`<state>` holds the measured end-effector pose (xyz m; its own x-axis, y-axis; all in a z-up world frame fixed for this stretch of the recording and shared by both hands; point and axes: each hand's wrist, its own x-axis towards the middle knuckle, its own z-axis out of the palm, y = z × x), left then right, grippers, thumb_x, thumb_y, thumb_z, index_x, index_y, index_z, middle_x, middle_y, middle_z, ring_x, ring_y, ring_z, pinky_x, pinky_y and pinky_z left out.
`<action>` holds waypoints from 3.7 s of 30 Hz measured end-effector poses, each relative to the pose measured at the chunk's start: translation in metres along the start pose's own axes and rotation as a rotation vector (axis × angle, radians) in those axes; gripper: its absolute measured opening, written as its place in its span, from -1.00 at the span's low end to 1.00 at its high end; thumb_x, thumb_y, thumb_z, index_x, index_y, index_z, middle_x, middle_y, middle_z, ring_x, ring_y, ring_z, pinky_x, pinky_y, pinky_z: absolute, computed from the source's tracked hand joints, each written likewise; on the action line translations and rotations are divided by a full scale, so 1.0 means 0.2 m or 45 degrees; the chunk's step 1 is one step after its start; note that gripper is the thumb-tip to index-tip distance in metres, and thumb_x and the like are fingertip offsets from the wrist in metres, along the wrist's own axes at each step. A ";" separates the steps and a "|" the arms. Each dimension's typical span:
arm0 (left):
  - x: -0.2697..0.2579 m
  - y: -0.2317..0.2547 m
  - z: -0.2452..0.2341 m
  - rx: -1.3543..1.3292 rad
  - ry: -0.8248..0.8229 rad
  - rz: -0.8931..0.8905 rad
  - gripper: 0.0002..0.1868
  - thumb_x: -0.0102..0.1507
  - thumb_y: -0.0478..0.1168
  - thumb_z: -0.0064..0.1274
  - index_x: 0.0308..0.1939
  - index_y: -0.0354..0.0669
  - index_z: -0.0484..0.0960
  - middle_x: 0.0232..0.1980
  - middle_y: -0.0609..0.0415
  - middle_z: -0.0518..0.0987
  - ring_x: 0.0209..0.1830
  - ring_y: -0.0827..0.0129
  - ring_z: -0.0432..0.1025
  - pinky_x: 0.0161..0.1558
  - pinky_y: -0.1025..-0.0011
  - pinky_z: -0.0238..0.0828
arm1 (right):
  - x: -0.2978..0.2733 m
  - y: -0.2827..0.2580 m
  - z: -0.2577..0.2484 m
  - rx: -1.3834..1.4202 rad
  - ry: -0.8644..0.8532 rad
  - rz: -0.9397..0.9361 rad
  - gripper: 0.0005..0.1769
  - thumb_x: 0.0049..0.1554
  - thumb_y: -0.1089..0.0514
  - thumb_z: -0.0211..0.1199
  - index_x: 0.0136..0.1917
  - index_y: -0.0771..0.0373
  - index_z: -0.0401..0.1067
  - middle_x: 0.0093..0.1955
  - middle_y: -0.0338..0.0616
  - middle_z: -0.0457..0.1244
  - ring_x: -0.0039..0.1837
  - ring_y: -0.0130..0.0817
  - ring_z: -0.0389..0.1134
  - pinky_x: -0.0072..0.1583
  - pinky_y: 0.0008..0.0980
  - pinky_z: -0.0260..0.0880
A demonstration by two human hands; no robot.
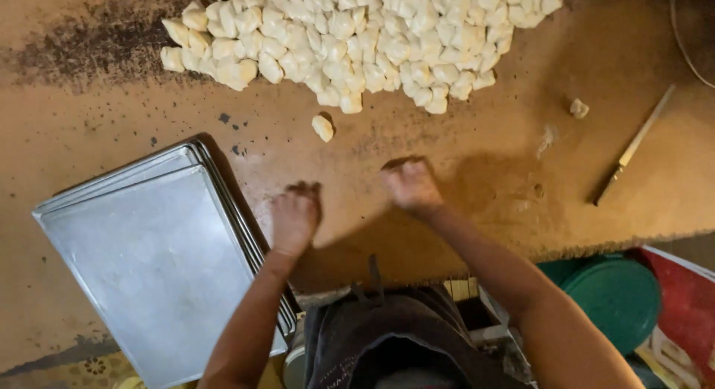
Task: Rolling small pieces of dough into balls and arranging them in neat rows on metal baking trays.
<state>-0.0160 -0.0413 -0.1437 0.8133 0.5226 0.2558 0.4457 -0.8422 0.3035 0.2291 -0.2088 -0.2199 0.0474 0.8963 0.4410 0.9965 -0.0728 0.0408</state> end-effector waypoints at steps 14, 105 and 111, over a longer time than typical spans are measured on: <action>0.16 -0.33 0.21 0.277 0.120 -0.229 -0.81 0.27 -0.12 0.07 -0.12 -0.11 0.59 -0.13 -0.11 0.51 -0.15 -0.09 0.42 -0.08 0.01 0.28 | 0.47 0.34 0.11 0.515 -0.290 0.285 -0.80 0.32 0.06 0.05 0.01 0.20 0.40 -0.10 0.15 0.27 -0.01 0.08 0.39 0.10 -0.01 0.30; -0.15 -0.37 0.21 0.232 0.030 -0.202 -0.79 0.21 -0.09 0.14 -0.26 -0.10 0.50 -0.21 -0.11 0.46 -0.17 -0.13 0.38 -0.08 -0.03 0.31 | 0.36 0.16 -0.19 0.158 0.042 0.098 -0.81 0.24 0.11 0.11 -0.21 0.15 0.40 -0.32 -0.09 0.24 -0.18 -0.13 0.33 -0.01 -0.16 0.31; 0.52 -0.45 0.28 0.264 0.358 -0.452 -0.73 0.29 0.01 0.17 -0.17 -0.06 0.53 -0.23 -0.06 0.48 -0.16 -0.09 0.43 -0.14 -0.06 0.34 | 0.77 0.26 0.04 0.256 0.243 0.286 -0.79 0.24 -0.02 0.34 0.07 0.06 0.45 -0.27 -0.22 0.35 -0.15 -0.24 0.41 -0.02 -0.31 0.30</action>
<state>0.0489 0.0815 -0.1958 0.4781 0.7734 0.4163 0.7652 -0.5994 0.2348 0.2890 -0.0708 -0.1569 0.2718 0.7683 0.5795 0.9572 -0.1538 -0.2450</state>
